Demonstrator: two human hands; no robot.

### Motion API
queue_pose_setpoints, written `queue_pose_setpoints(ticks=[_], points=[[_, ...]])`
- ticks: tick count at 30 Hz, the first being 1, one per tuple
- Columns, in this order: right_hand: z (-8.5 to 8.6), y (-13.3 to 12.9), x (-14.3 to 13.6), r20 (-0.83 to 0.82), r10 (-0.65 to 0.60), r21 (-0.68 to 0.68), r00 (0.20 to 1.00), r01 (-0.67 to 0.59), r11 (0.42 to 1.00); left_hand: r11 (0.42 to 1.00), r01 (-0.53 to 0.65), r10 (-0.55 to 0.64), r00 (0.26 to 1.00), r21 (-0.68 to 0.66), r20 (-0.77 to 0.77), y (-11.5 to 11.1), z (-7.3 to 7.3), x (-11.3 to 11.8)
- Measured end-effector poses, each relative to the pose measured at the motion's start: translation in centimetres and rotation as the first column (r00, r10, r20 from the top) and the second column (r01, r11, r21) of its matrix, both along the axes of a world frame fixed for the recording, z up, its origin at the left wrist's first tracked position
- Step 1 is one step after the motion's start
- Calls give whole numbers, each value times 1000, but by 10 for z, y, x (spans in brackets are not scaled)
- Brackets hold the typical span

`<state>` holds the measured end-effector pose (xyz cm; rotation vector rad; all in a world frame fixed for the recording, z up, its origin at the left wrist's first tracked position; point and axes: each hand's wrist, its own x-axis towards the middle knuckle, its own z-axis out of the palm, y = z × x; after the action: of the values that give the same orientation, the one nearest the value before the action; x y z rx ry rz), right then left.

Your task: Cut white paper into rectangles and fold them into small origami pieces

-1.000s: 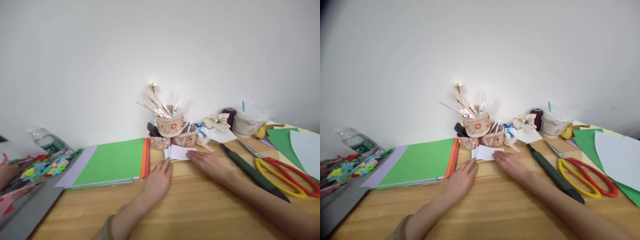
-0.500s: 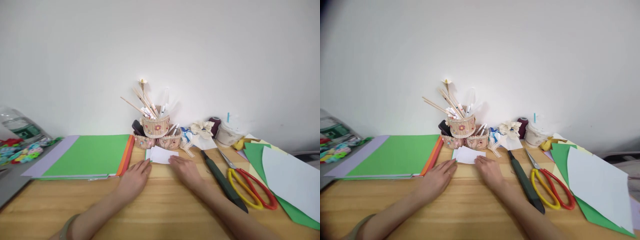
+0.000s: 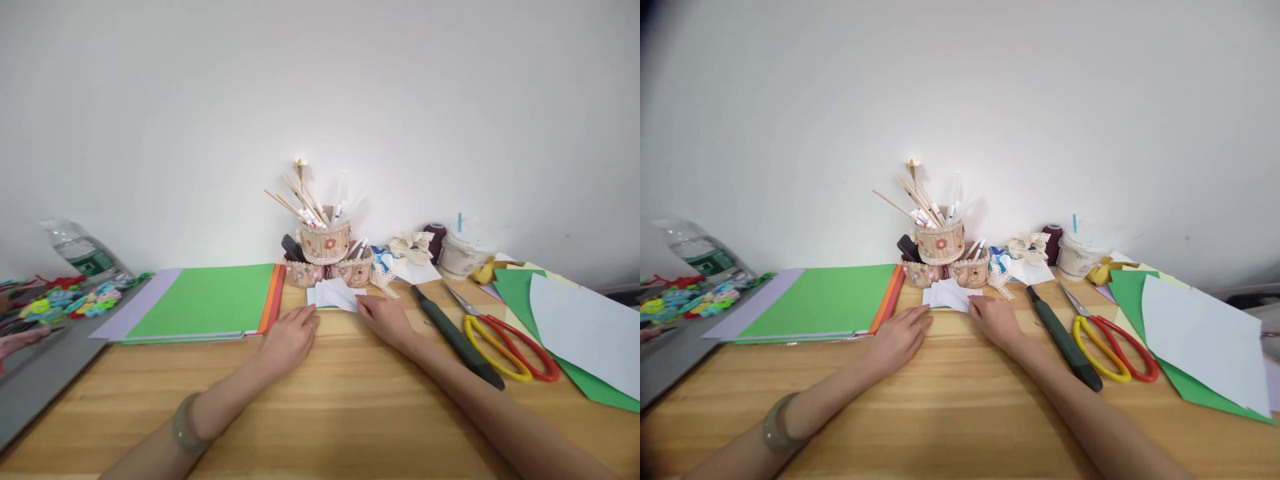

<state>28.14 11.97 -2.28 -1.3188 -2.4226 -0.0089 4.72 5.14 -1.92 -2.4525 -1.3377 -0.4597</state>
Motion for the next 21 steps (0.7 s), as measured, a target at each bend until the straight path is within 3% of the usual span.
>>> queue_pose_setpoints(ticks=[4, 7, 11, 13, 14, 17, 21], points=[[6, -7, 0, -42, -10, 170, 999, 17, 985, 992, 18, -31, 993, 121, 112, -1, 4, -3], [13, -27, 9, -22, 63, 276, 998, -54, 960, 974, 30, -79, 974, 226, 214, -8, 8, 0], [17, -67, 18, 91, 255, 309, 963, -271, 911, 929, 239, -300, 933, 281, 200, -25, 12, 14], [16, -82, 16, 134, 329, 285, 935, -354, 891, 893, 382, -422, 894, 237, 152, -33, 13, 22], [16, -86, 15, 149, 362, 265, 920, -389, 882, 893, 403, -428, 898, 202, 103, -36, 13, 25], [15, -87, 9, 162, 434, 196, 886, -460, 866, 914, 403, -402, 915, 50, -20, -37, 8, 27], [15, -82, 9, 119, 464, 144, 878, -478, 866, 935, 355, -355, 935, -17, -7, -33, 1, 20]])
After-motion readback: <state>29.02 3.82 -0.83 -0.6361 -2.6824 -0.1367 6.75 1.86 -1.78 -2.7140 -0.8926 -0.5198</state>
